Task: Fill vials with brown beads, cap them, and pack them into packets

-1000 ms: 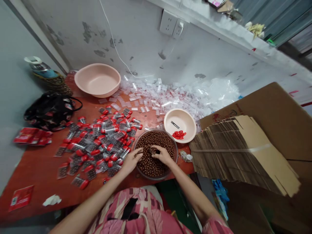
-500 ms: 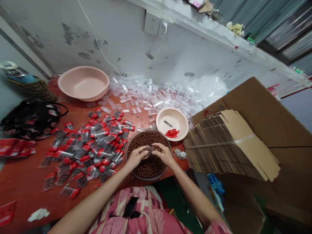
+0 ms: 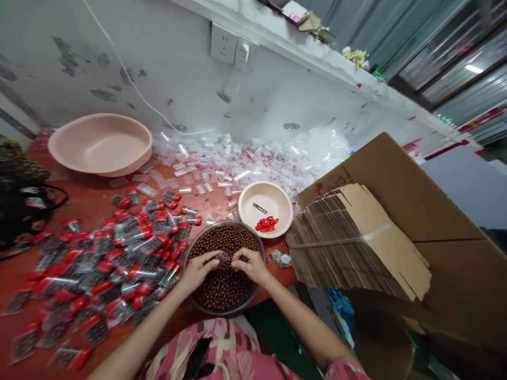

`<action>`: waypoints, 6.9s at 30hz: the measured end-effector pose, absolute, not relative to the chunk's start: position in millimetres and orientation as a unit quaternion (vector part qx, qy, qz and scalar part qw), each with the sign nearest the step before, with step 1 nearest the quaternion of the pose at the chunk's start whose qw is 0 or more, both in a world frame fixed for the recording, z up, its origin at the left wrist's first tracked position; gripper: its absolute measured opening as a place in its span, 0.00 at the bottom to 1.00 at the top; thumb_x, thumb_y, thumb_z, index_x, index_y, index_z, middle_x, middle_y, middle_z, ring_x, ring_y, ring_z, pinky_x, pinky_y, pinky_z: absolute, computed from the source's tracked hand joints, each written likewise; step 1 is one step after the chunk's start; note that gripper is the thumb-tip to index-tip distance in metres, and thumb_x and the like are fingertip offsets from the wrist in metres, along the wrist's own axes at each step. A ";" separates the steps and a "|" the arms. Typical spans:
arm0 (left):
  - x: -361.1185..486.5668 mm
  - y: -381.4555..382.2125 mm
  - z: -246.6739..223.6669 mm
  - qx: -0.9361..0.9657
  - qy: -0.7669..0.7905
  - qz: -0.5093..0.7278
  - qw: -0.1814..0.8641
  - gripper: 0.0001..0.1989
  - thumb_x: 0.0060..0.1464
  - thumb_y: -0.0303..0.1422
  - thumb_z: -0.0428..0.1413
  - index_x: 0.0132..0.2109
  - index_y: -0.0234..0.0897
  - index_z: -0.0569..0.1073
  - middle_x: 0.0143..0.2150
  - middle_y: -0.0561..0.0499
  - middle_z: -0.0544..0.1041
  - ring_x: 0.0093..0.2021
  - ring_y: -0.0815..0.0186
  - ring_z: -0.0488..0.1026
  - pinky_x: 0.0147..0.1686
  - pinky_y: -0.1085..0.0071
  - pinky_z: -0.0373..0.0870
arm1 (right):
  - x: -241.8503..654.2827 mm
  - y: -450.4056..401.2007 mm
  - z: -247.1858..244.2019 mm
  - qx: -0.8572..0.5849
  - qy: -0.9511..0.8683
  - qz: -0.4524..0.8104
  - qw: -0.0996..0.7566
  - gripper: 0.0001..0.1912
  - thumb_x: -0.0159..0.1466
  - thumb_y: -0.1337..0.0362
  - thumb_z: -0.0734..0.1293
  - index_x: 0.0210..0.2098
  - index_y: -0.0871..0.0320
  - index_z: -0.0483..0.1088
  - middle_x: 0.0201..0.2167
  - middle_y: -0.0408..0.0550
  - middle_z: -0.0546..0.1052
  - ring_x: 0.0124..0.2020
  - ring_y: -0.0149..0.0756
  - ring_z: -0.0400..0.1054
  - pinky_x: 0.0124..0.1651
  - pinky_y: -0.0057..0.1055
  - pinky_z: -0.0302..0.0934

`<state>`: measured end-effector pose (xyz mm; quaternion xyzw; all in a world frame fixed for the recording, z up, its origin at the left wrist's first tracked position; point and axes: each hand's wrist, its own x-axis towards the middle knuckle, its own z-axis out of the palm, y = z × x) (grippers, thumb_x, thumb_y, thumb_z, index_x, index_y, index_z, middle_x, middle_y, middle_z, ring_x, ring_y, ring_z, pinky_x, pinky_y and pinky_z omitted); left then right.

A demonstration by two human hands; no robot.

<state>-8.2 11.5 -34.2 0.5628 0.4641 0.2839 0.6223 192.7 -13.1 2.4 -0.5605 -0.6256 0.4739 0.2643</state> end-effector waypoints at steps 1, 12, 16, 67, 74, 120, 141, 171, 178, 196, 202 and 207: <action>-9.4 12.1 -37.0 0.566 0.471 0.278 0.617 0.17 0.47 0.38 0.52 0.44 0.38 0.74 0.45 0.49 0.75 0.46 0.58 0.70 0.51 0.60 0.60 | 192.9 -13.3 -0.7 -0.558 -0.620 0.487 0.260 0.07 0.57 0.63 0.64 0.35 0.58 0.67 0.26 0.40 0.72 0.25 0.28 0.67 0.30 0.24 0.61; 3.5 21.8 -39.2 0.518 0.474 0.256 0.665 0.15 0.43 0.37 0.56 0.41 0.42 0.75 0.43 0.51 0.76 0.46 0.57 0.70 0.50 0.61 0.60 | 198.5 18.8 4.7 -0.432 -0.807 0.382 0.127 0.08 0.60 0.63 0.62 0.38 0.57 0.66 0.35 0.46 0.73 0.36 0.31 0.67 0.40 0.25 0.59; 8.4 25.0 -34.0 0.515 0.473 0.258 0.667 0.14 0.42 0.37 0.57 0.39 0.44 0.76 0.41 0.52 0.77 0.45 0.57 0.71 0.50 0.61 0.60 | 203.5 17.3 0.0 -0.442 -0.808 0.371 0.116 0.06 0.59 0.62 0.63 0.35 0.57 0.67 0.32 0.45 0.73 0.34 0.31 0.68 0.37 0.24 0.59; 9.2 -17.2 39.7 0.197 0.355 0.398 0.823 0.13 0.44 0.33 0.59 0.39 0.33 0.73 0.39 0.48 0.76 0.37 0.67 0.72 0.40 0.71 0.69 | 183.0 -28.6 67.6 -0.454 -0.841 0.194 0.222 0.15 0.62 0.69 0.57 0.48 0.55 0.64 0.43 0.52 0.72 0.47 0.40 0.62 0.50 0.41 0.56; -12.2 -18.1 36.1 0.373 0.365 0.396 0.755 0.14 0.46 0.35 0.56 0.41 0.35 0.73 0.43 0.46 0.75 0.42 0.61 0.70 0.44 0.66 0.66 | 170.4 -31.8 87.2 -0.511 -0.787 0.229 0.260 0.17 0.62 0.67 0.56 0.51 0.55 0.59 0.43 0.51 0.70 0.43 0.37 0.65 0.46 0.33 0.60; -24.0 -23.7 -10.3 0.532 0.443 0.377 0.616 0.14 0.45 0.35 0.54 0.41 0.37 0.73 0.41 0.48 0.76 0.42 0.61 0.71 0.46 0.64 0.64 | 160.0 -28.0 47.3 -0.566 -0.696 0.331 0.293 0.09 0.59 0.62 0.62 0.37 0.56 0.70 0.34 0.46 0.71 0.37 0.33 0.65 0.42 0.29 0.57; -14.9 -25.7 14.5 0.538 0.441 0.393 0.601 0.14 0.46 0.36 0.54 0.42 0.38 0.74 0.42 0.49 0.76 0.42 0.60 0.71 0.46 0.65 0.64 | 143.8 -34.9 84.5 -0.513 -0.757 0.281 0.291 0.15 0.62 0.64 0.57 0.49 0.55 0.64 0.37 0.50 0.69 0.40 0.36 0.61 0.45 0.35 0.55; -23.7 -13.3 31.5 0.369 0.452 0.419 0.695 0.19 0.42 0.38 0.58 0.42 0.33 0.74 0.44 0.46 0.76 0.45 0.56 0.70 0.47 0.59 0.63 | 150.0 -42.5 65.4 -0.441 -0.309 0.673 0.507 0.15 0.53 0.58 0.67 0.38 0.59 0.70 0.32 0.50 0.74 0.31 0.36 0.68 0.38 0.36 0.63; -24.2 -23.6 24.9 0.553 0.415 0.400 0.601 0.13 0.48 0.35 0.53 0.41 0.41 0.75 0.49 0.48 0.72 0.52 0.60 0.64 0.54 0.61 0.56 | 141.5 -39.9 73.7 -0.434 -0.285 0.749 0.412 0.15 0.53 0.59 0.67 0.38 0.59 0.69 0.36 0.49 0.72 0.36 0.34 0.67 0.39 0.37 0.63; -15.4 -27.1 -4.3 0.536 0.439 0.367 0.620 0.14 0.48 0.37 0.53 0.42 0.40 0.74 0.44 0.48 0.76 0.45 0.59 0.70 0.48 0.62 0.63 | 124.8 -50.9 25.4 -0.474 -0.171 0.735 0.453 0.11 0.55 0.58 0.64 0.33 0.60 0.70 0.29 0.46 0.73 0.28 0.30 0.67 0.32 0.31 0.64; -44.0 -18.1 -15.6 0.510 0.531 0.356 0.576 0.18 0.45 0.41 0.54 0.43 0.37 0.74 0.44 0.48 0.75 0.47 0.57 0.70 0.49 0.62 0.62 | 178.9 -29.7 23.0 -0.606 -0.323 0.592 0.421 0.20 0.55 0.51 0.63 0.39 0.59 0.68 0.40 0.53 0.73 0.35 0.33 0.69 0.33 0.30 0.64; -93.3 0.8 -29.0 0.457 0.680 0.377 0.431 0.21 0.46 0.44 0.51 0.44 0.37 0.73 0.44 0.48 0.75 0.47 0.56 0.69 0.49 0.61 0.62 | 210.6 -1.5 5.3 -0.647 -0.449 0.508 0.350 0.19 0.58 0.53 0.59 0.39 0.62 0.66 0.36 0.54 0.74 0.31 0.34 0.70 0.31 0.32 0.65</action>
